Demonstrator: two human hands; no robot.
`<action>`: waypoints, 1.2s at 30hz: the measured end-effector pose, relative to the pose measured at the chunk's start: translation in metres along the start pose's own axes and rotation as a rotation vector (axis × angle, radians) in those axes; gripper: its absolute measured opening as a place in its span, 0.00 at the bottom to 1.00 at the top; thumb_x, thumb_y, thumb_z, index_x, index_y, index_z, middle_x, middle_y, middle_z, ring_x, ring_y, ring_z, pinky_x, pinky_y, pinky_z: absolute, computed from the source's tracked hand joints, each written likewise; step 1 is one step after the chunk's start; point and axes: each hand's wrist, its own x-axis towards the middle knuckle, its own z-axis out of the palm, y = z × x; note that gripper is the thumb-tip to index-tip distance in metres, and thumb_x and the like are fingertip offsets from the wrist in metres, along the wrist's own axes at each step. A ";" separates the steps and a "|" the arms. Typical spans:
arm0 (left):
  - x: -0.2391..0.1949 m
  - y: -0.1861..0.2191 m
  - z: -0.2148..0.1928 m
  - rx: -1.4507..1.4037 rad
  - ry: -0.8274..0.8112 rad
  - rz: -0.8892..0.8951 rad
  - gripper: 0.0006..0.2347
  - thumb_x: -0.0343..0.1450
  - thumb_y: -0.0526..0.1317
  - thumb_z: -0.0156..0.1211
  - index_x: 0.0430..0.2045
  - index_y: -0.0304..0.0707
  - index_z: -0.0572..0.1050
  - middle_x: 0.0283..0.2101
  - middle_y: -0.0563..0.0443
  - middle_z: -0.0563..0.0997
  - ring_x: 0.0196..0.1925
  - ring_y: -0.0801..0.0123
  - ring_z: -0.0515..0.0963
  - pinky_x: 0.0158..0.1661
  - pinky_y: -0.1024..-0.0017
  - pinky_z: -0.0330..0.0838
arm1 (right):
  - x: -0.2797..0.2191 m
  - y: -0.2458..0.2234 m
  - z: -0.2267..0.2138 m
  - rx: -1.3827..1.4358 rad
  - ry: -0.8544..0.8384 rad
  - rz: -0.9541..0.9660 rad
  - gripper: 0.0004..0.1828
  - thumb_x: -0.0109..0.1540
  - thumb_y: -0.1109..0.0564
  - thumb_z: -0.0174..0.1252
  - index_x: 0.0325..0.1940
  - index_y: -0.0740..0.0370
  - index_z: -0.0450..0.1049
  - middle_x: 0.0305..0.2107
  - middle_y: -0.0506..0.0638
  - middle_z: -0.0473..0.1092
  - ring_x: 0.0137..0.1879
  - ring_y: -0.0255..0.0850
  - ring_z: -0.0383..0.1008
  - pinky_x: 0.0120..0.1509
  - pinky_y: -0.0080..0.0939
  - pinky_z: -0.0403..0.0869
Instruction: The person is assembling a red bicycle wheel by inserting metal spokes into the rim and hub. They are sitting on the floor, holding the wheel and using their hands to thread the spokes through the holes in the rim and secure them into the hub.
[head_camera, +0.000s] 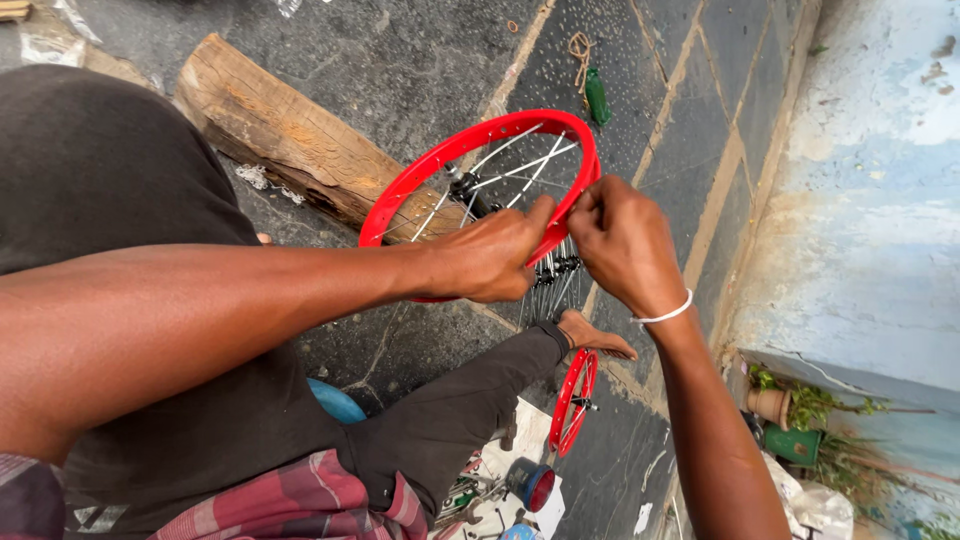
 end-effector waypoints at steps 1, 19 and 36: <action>0.001 0.000 -0.001 0.006 0.016 0.009 0.23 0.60 0.29 0.56 0.45 0.14 0.55 0.22 0.24 0.76 0.24 0.37 0.80 0.24 0.50 0.73 | -0.002 0.003 -0.003 0.095 0.016 -0.001 0.07 0.64 0.60 0.59 0.39 0.70 0.74 0.26 0.59 0.74 0.30 0.43 0.77 0.36 0.43 0.75; -0.010 0.006 -0.016 0.015 0.028 -0.030 0.23 0.61 0.30 0.56 0.46 0.15 0.56 0.23 0.26 0.77 0.23 0.43 0.82 0.22 0.54 0.74 | -0.013 -0.013 0.005 0.428 0.053 -0.155 0.19 0.62 0.68 0.61 0.57 0.69 0.67 0.39 0.54 0.78 0.46 0.37 0.79 0.53 0.38 0.77; -0.008 0.002 -0.014 0.005 0.053 0.030 0.23 0.60 0.30 0.56 0.46 0.16 0.56 0.25 0.24 0.77 0.27 0.36 0.82 0.26 0.50 0.73 | -0.012 -0.023 0.000 0.046 0.127 -0.314 0.14 0.56 0.61 0.72 0.40 0.68 0.74 0.31 0.56 0.75 0.38 0.45 0.76 0.44 0.43 0.75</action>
